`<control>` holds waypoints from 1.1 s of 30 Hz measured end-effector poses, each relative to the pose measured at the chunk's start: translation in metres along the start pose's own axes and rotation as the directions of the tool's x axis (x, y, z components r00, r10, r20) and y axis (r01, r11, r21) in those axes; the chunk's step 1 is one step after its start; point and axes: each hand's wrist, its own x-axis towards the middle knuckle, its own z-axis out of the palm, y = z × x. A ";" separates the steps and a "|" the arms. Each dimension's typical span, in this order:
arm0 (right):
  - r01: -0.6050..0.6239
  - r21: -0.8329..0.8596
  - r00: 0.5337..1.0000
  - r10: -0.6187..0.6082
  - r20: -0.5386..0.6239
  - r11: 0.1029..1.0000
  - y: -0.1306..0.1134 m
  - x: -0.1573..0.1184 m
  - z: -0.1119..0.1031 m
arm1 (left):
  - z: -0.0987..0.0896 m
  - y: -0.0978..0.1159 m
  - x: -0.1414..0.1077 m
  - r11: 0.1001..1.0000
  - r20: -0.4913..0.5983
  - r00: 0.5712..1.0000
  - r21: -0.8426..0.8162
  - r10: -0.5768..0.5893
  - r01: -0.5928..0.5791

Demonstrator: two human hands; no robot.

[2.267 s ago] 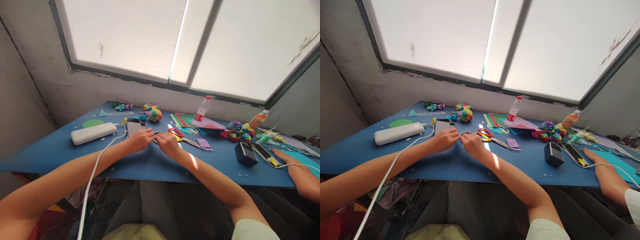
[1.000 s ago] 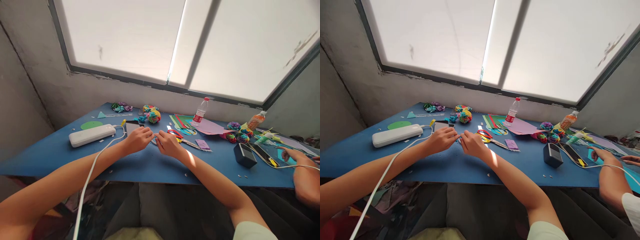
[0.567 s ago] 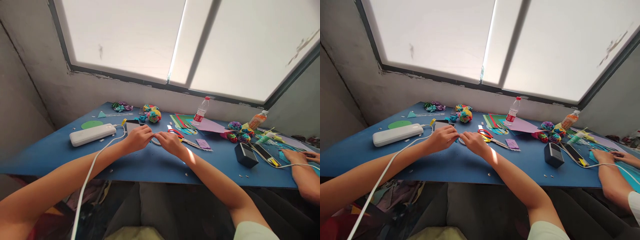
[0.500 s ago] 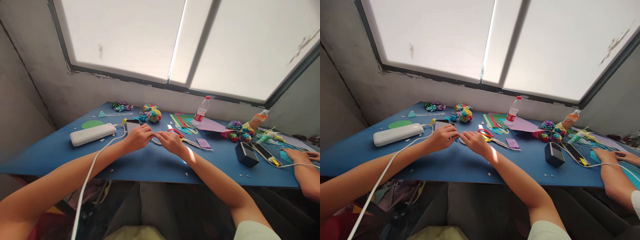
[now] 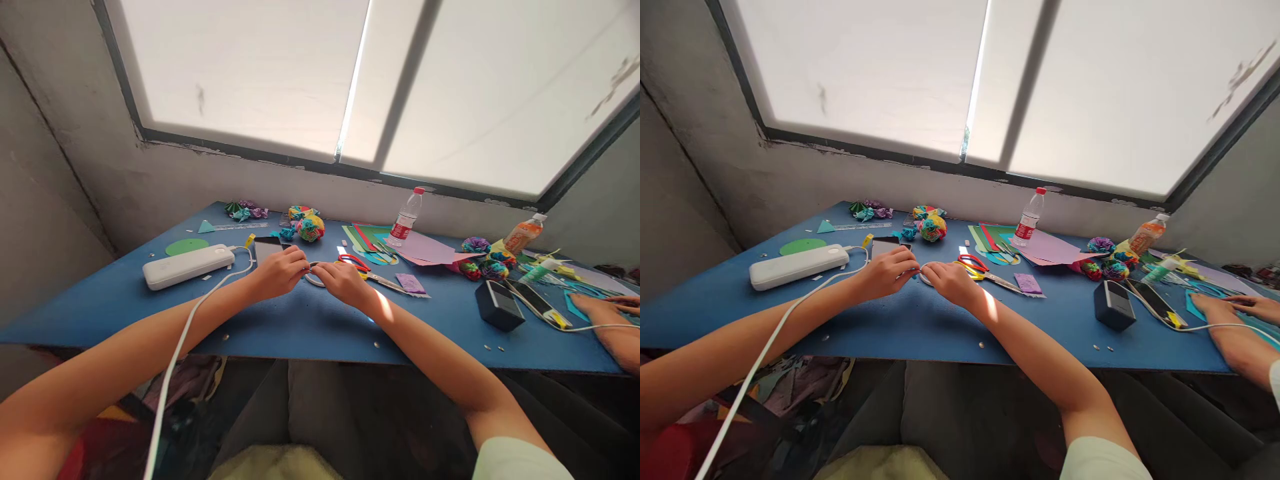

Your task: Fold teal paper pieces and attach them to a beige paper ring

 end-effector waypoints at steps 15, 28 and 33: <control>-0.051 -0.019 0.994 0.053 0.092 0.998 -0.005 0.006 -0.001 | 0.003 0.004 -0.001 0.996 0.075 0.997 0.090 0.018 -0.024; -0.130 -0.065 0.986 0.136 0.093 0.989 -0.013 0.007 -0.003 | 0.001 0.007 0.001 0.993 0.079 0.996 0.109 0.029 -0.037; -0.090 -0.102 0.992 0.097 0.075 0.991 -0.015 0.009 -0.007 | 0.002 0.005 -0.001 0.996 0.077 0.996 0.083 0.036 -0.042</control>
